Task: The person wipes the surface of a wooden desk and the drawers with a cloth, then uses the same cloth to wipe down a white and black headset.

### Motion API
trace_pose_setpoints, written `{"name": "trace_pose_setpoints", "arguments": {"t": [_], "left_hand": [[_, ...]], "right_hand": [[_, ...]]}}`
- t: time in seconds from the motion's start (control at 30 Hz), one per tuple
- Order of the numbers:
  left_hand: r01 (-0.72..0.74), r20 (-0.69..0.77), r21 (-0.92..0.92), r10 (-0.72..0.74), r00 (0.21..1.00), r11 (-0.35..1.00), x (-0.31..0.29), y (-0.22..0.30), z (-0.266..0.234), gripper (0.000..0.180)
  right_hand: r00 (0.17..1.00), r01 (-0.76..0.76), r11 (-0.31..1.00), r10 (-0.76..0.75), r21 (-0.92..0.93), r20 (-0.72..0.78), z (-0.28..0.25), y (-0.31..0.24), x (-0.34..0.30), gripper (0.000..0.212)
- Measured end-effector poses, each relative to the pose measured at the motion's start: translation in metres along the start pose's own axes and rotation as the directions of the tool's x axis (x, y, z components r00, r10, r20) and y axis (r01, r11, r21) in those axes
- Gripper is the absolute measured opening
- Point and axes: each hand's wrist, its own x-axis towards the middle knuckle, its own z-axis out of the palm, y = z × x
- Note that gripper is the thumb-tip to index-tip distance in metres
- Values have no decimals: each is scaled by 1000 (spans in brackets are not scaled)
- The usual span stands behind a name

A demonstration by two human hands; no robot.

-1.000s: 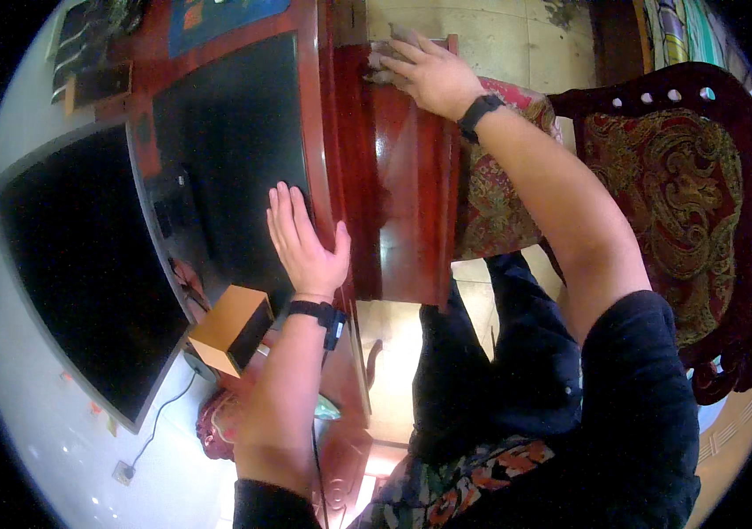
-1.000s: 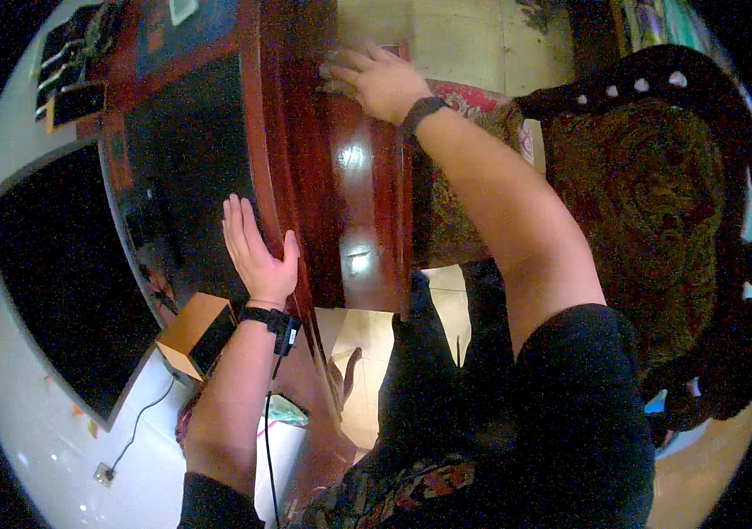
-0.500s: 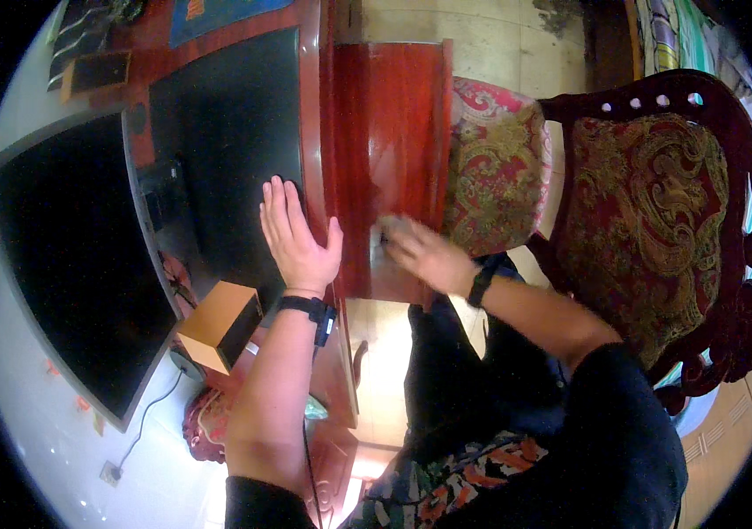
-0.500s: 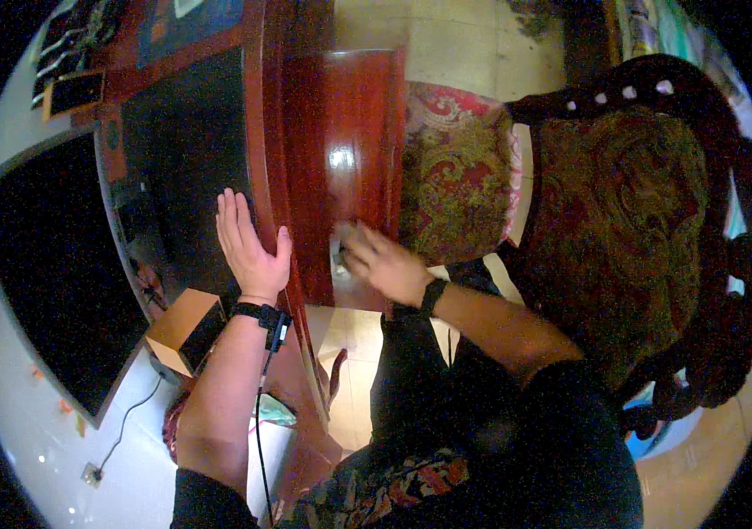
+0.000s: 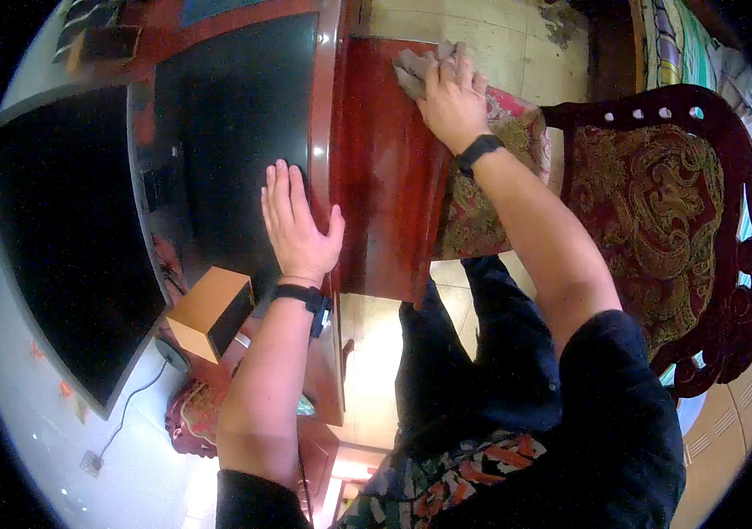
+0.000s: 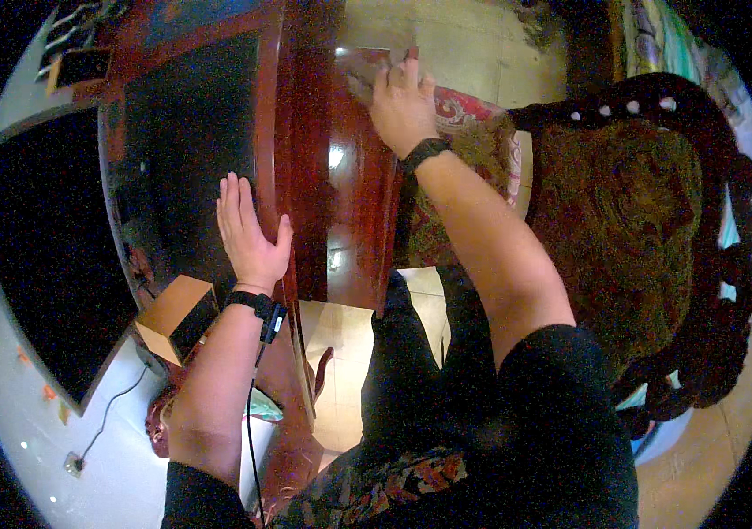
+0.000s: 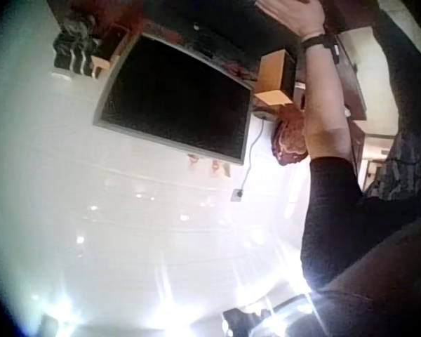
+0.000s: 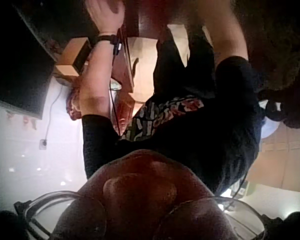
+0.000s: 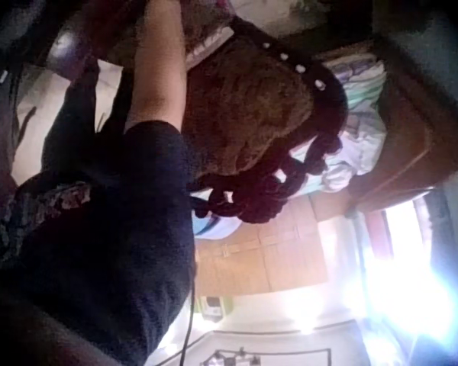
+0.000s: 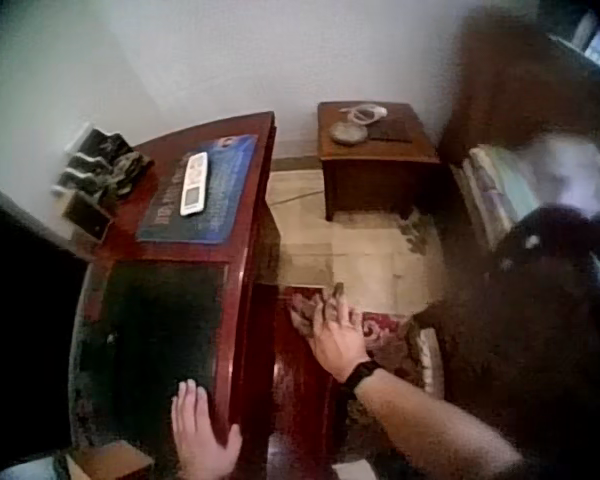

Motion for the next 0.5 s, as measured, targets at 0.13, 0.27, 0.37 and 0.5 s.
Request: {"name": "trace_pose_setpoints", "arguments": {"t": [0.13,0.27,0.37,0.5], "left_hand": [[-3,3,-16,3,1000,1000,1,3,0,79],[-7,-1,-29,7,1000,1000,1,2,0,79],[8,16,0,-8,1000,1000,-2,0,-1,79],[-2,-4,-18,2,1000,1000,-2,-1,0,78]], "right_hand": [[997,42,998,-44,38,60,-11,-7,-14,38],[993,120,991,-121,-62,-6,-22,-43,-86,40],[926,192,977,-212,95,312,-67,-82,-159,35],[855,207,909,-348,362,385,-77,-110,-263,39]]}}
